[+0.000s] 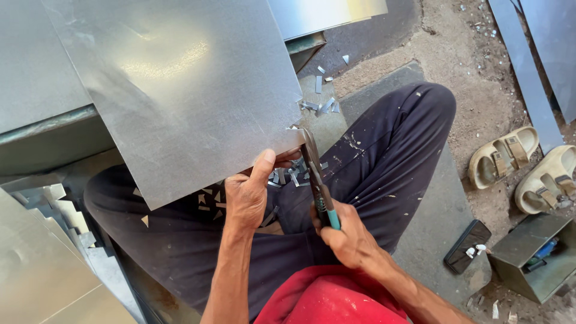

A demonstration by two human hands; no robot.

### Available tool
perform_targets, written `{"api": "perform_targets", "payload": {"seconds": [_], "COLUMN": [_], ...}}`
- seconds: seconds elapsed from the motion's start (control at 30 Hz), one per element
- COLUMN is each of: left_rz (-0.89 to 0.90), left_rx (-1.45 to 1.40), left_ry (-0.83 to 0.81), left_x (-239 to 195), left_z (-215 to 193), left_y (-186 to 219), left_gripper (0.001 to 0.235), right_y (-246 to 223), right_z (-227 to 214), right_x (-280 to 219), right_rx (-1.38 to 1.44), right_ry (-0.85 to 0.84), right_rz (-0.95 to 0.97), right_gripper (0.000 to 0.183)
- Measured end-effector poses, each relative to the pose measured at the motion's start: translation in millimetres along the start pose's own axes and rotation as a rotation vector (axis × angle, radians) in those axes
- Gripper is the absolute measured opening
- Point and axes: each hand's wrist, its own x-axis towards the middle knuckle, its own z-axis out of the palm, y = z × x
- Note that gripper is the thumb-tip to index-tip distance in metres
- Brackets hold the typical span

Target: The person uses shears to cut notches and trim the edges of several thin metal sheets, one at a time, while sitting on the floor.

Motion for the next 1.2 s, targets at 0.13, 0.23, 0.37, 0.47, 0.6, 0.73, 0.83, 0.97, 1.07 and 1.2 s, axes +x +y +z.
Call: {"api": "perform_targets", "payload": {"seconds": [0.13,0.23,0.37,0.47,0.6,0.73,0.83,0.97,1.07,1.2], "left_rz": [0.058,0.09,0.026,0.005,-0.05,0.029,0.138,0.436,0.353,0.28], "left_rx": [0.028,-0.011,-0.048,-0.015,-0.013,-0.109,-0.294,-0.116,0.004,-0.093], "left_ry": [0.108,0.158,0.177,0.183,0.194,0.221,0.542,0.655,0.635,0.564], "left_x": [0.0,3.0,2.7,3.0,5.0,-1.1,-17.3,-49.3,-73.6,-74.2], "left_z": [0.3,4.4,14.7,16.9,16.1,10.2,-16.2,-64.4,-78.9,-82.1], "left_y": [-7.9,-11.7,-12.7,-11.7,-12.1,-11.4,2.6,23.9,29.4,32.6], "left_gripper": [0.024,0.022,0.023,0.024,0.024,0.028,0.036,0.02,0.015,0.016], "right_y": [8.8,-0.4,-7.4,-4.8,8.8,20.6,9.3,-22.7,-49.1,-70.9], "right_z": [1.5,0.6,1.8,0.9,2.0,4.4,-4.3,-5.8,12.2,35.2], "right_x": [1.6,-4.6,-4.8,-4.2,-2.9,0.4,-2.6,-13.2,-4.9,6.9], "right_rx": [-0.001,0.07,0.091,0.067,0.04,0.061,0.117,-0.072,-0.247,-0.327], "right_ry": [-0.039,-0.108,-0.097,-0.077,-0.062,-0.077,-0.2,-0.356,-0.477,-0.58], "right_rz": [0.011,0.026,0.042,0.009,0.02,0.0,0.1,0.12,0.078,0.111], "right_gripper": [0.019,0.028,0.03,0.03,0.024,0.023,0.03,0.04,0.041,0.042]}}
